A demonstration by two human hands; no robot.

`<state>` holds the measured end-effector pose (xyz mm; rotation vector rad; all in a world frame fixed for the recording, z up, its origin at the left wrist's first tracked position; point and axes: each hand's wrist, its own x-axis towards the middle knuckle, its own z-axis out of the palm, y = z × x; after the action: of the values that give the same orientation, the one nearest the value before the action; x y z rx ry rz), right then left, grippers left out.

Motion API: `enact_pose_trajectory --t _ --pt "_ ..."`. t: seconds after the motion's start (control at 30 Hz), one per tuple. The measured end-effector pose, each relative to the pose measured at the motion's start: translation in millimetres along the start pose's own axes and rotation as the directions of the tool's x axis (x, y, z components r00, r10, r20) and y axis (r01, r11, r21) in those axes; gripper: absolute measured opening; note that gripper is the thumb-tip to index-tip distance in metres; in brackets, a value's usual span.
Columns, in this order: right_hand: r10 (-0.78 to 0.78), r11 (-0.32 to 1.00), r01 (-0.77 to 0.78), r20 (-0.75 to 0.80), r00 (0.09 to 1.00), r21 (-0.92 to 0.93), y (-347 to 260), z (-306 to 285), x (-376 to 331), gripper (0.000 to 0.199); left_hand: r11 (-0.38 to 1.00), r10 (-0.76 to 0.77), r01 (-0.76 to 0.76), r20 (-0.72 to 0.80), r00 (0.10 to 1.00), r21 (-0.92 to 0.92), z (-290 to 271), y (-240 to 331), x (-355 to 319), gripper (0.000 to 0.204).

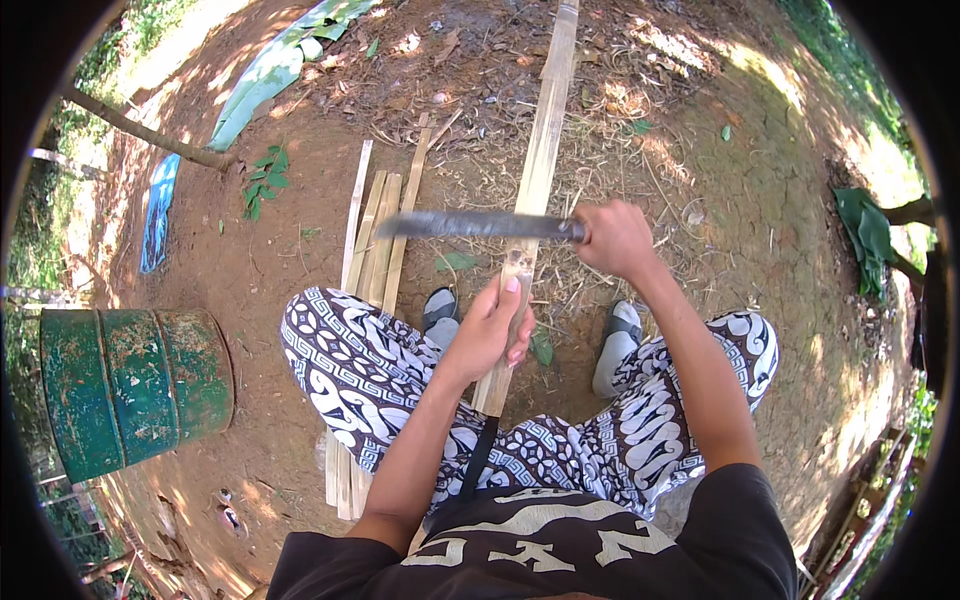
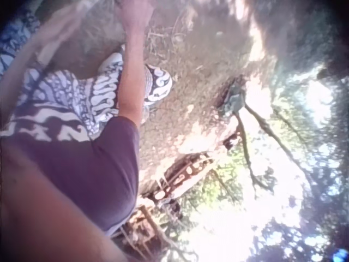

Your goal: The person shaves a long strip of wood using a machete, repeatedly drawing the blade along the surface while holding the wood with the other hand.

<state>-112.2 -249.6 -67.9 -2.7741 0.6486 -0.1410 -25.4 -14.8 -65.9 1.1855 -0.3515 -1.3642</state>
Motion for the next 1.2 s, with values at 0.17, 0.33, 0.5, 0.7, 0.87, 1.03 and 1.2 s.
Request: enact_pose_trajectory --t 0.17,0.33,0.5,0.7,0.87,1.03,1.2 --pt "-0.059 0.998 0.059 -0.004 0.998 0.033 -21.5 3.5 -18.0 0.010 1.000 0.023 -0.023 -0.002 1.000 0.011 0.4 1.4 5.5 0.038" --pt "-0.031 0.994 0.032 -0.012 0.999 0.100 -23.9 7.9 -21.6 0.011 0.999 0.035 -0.035 -0.002 0.999 0.019 2.6 2.7 4.1 0.036" --pt "-0.095 0.995 0.096 -0.026 0.995 0.027 -21.0 10.1 -16.2 0.012 0.991 0.063 -0.060 -0.021 0.998 0.118 2.5 3.3 -1.1 0.033" --pt "0.455 0.883 -0.469 -0.244 0.856 0.000 102.2 15.0 29.4 0.017 0.997 -0.053 0.054 0.002 0.999 -0.058 -2.6 -5.6 -13.6 0.033" --pt "0.701 0.485 -0.364 -0.105 0.706 0.795 87.7 8.7 26.8 0.027 1.000 -0.011 0.011 0.022 1.000 -0.007 -7.5 5.9 -4.9 0.035" --pt "0.443 -0.031 -0.177 0.172 0.880 0.984 10.3 -39.4 12.1 0.028 0.999 -0.001 -0.004 0.095 0.995 0.054 2.5 12.9 -13.1 0.035" --pt "0.456 -0.025 -0.020 0.029 0.890 0.999 0.6 -41.2 1.6 0.027 0.980 -0.081 0.037 0.220 0.972 0.197 1.3 19.5 -20.0 0.032"
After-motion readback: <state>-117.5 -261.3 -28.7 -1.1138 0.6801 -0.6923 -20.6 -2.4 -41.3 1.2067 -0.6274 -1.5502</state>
